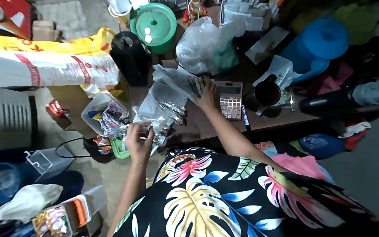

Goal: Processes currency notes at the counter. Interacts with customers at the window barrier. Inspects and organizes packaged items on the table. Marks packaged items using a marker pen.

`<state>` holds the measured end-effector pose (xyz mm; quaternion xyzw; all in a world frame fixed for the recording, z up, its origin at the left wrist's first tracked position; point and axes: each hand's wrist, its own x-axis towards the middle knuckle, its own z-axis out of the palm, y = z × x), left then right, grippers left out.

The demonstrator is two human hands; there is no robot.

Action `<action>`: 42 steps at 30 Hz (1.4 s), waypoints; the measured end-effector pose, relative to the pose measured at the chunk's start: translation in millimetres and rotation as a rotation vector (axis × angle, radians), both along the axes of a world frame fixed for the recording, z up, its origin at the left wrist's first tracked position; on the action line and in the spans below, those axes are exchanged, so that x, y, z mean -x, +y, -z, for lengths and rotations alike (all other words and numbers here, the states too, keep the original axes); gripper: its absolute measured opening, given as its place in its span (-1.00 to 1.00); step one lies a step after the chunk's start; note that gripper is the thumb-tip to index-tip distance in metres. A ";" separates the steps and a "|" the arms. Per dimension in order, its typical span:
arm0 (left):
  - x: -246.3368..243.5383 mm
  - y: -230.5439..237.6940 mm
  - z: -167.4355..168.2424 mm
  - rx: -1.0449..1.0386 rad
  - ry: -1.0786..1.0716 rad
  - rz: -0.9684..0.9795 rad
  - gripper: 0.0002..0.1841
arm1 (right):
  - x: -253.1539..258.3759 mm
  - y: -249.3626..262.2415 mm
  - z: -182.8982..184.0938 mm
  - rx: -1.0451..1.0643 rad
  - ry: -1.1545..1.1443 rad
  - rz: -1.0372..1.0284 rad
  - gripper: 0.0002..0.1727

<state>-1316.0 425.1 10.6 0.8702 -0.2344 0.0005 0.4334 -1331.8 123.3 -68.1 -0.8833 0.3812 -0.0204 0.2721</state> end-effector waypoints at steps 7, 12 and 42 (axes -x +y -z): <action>-19.5 -3.4 5.9 0.217 -0.039 0.072 -0.72 | -11.4 1.5 -12.4 0.030 -0.022 0.023 0.10; -42.3 -21.6 1.0 0.382 0.013 0.006 -0.56 | -13.3 4.2 -6.7 0.064 0.009 -0.016 0.07; -93.7 -180.5 82.9 -0.076 0.447 0.290 -0.14 | -33.5 -23.1 -15.2 -0.025 0.207 -0.104 0.04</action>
